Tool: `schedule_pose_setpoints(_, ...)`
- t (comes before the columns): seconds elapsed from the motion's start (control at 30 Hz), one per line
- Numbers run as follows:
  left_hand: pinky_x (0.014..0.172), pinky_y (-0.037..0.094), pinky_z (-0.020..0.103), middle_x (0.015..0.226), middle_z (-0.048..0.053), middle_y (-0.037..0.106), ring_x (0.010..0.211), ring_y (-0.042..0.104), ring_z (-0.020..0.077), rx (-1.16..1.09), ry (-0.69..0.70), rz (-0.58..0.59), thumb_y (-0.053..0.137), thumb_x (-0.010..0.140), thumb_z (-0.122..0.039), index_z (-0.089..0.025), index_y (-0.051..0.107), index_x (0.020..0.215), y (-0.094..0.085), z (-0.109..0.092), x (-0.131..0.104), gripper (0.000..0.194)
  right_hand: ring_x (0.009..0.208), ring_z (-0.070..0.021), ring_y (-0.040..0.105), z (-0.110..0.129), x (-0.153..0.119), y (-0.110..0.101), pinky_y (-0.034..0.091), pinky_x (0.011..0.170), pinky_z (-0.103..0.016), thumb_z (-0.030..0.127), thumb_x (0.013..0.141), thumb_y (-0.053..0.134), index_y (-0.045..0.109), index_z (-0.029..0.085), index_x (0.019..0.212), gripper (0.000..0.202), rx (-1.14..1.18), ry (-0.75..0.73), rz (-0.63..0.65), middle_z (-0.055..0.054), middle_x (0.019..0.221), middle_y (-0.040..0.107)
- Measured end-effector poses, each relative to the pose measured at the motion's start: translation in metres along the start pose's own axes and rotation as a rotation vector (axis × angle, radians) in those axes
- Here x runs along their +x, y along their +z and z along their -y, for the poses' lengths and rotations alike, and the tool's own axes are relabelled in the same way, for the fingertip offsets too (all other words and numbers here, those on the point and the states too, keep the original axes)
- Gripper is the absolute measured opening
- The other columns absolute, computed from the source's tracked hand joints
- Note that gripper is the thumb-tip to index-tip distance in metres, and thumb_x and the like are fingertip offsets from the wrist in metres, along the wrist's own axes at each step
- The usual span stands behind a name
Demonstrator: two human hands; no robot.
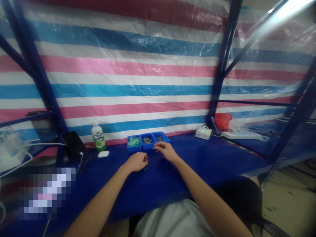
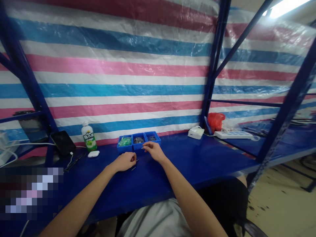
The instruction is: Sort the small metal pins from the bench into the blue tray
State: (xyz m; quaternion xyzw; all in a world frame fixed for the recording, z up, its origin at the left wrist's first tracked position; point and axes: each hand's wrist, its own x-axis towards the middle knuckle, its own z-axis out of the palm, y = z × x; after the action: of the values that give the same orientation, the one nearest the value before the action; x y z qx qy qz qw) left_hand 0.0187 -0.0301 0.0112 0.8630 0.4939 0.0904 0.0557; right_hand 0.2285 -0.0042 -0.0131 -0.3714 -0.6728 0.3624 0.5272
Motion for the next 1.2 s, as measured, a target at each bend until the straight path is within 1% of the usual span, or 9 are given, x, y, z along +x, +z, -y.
schedule_pose_setpoints(0.1,0.062,0.041,0.027,0.088,0.003,0.069,0.078,0.065,0.0203,-0.011,-0.01,0.006,0.054,0.081,-0.027,-0.022,0.064,0.086,-0.001,-0.001,-0.001,0.012,0.063,-0.0132,0.056,0.001,0.002,-0.004,0.039,0.055,-0.024,0.05,0.079,0.063,0.061,0.017,0.081,0.034,0.268,0.146,-0.048,-0.003,0.073,0.063)
schedule_pose_setpoints(0.23,0.064,0.042,0.026,0.09,0.003,0.069,0.08,0.065,0.0202,-0.017,-0.007,0.001,0.054,0.081,-0.027,-0.022,0.064,0.086,-0.001,-0.001,-0.001,0.012,0.043,-0.0085,0.037,-0.003,0.003,-0.01,0.029,0.044,-0.022,0.051,0.078,0.063,0.045,0.02,0.063,0.039,0.418,0.409,-0.079,0.007,0.048,0.038)
schedule_pose_setpoints(0.33,0.065,0.042,0.026,0.091,0.003,0.069,0.08,0.065,0.0201,-0.009,0.0,-0.007,0.053,0.08,-0.026,-0.022,0.064,0.086,0.0,-0.001,-0.001,0.012,0.043,-0.0088,0.039,-0.001,0.002,-0.015,0.03,0.044,-0.022,0.05,0.081,0.059,0.049,0.02,0.071,0.033,0.486,0.5,-0.07,0.006,0.052,0.042)
schedule_pose_setpoints(0.43,0.064,0.042,0.027,0.09,0.003,0.069,0.079,0.064,0.0204,0.001,0.008,-0.008,0.053,0.081,-0.027,-0.023,0.063,0.085,0.001,0.0,-0.001,0.012,0.055,-0.011,0.052,0.002,0.002,-0.02,0.039,0.049,-0.022,0.055,0.086,0.051,0.057,0.021,0.095,0.036,0.573,0.463,-0.076,-0.001,0.073,0.06)
schedule_pose_setpoints(0.6,0.066,0.042,0.027,0.091,0.004,0.068,0.082,0.065,0.0204,-0.025,-0.024,-0.014,0.051,0.085,-0.027,-0.021,0.062,0.09,0.001,0.001,0.0,0.013,0.053,-0.0103,0.053,-0.001,0.002,-0.017,0.038,0.047,-0.022,0.049,0.084,0.055,0.06,0.021,0.108,0.037,0.367,0.412,-0.135,-0.003,0.086,0.066)
schedule_pose_setpoints(0.67,0.067,0.041,0.027,0.093,0.005,0.068,0.083,0.064,0.0201,-0.046,-0.032,-0.05,0.051,0.086,-0.027,-0.021,0.061,0.092,0.003,0.002,0.001,0.014,0.054,-0.0106,0.053,-0.004,0.001,-0.01,0.041,0.049,-0.023,0.043,0.08,0.062,0.063,0.02,0.106,0.034,0.161,0.293,-0.118,-0.002,0.083,0.066)
schedule_pose_setpoints(0.8,0.068,0.041,0.025,0.088,0.003,0.067,0.078,0.062,0.017,-0.148,0.044,-0.142,0.048,0.089,-0.026,-0.02,0.06,0.094,0.006,0.002,0.006,0.015,0.072,-0.0145,0.059,-0.002,-0.007,0.004,0.048,0.071,-0.028,0.025,0.077,0.065,0.07,0.02,0.1,0.024,-0.274,-0.116,-0.005,-0.004,0.094,0.068)
schedule_pose_setpoints(0.87,0.067,0.041,0.025,0.084,0.002,0.067,0.075,0.061,0.016,-0.207,0.085,-0.182,0.046,0.09,-0.026,-0.019,0.06,0.094,0.007,0.001,0.008,0.017,0.079,-0.0159,0.061,0.001,-0.01,0.009,0.048,0.076,-0.029,0.02,0.078,0.061,0.072,0.021,0.096,0.021,-0.379,-0.213,0.045,-0.005,0.096,0.069)
schedule_pose_setpoints(1.2,0.066,0.044,0.023,0.08,0.0,0.065,0.071,0.06,0.0134,-0.449,0.147,-0.327,0.051,0.087,-0.026,-0.019,0.058,0.092,0.01,0.002,0.014,0.011,0.072,-0.0154,0.061,0.006,-0.015,0.014,0.047,0.069,-0.026,0.024,0.08,0.063,0.071,0.019,0.098,0.02,-0.405,-0.209,0.122,-0.004,0.089,0.071)
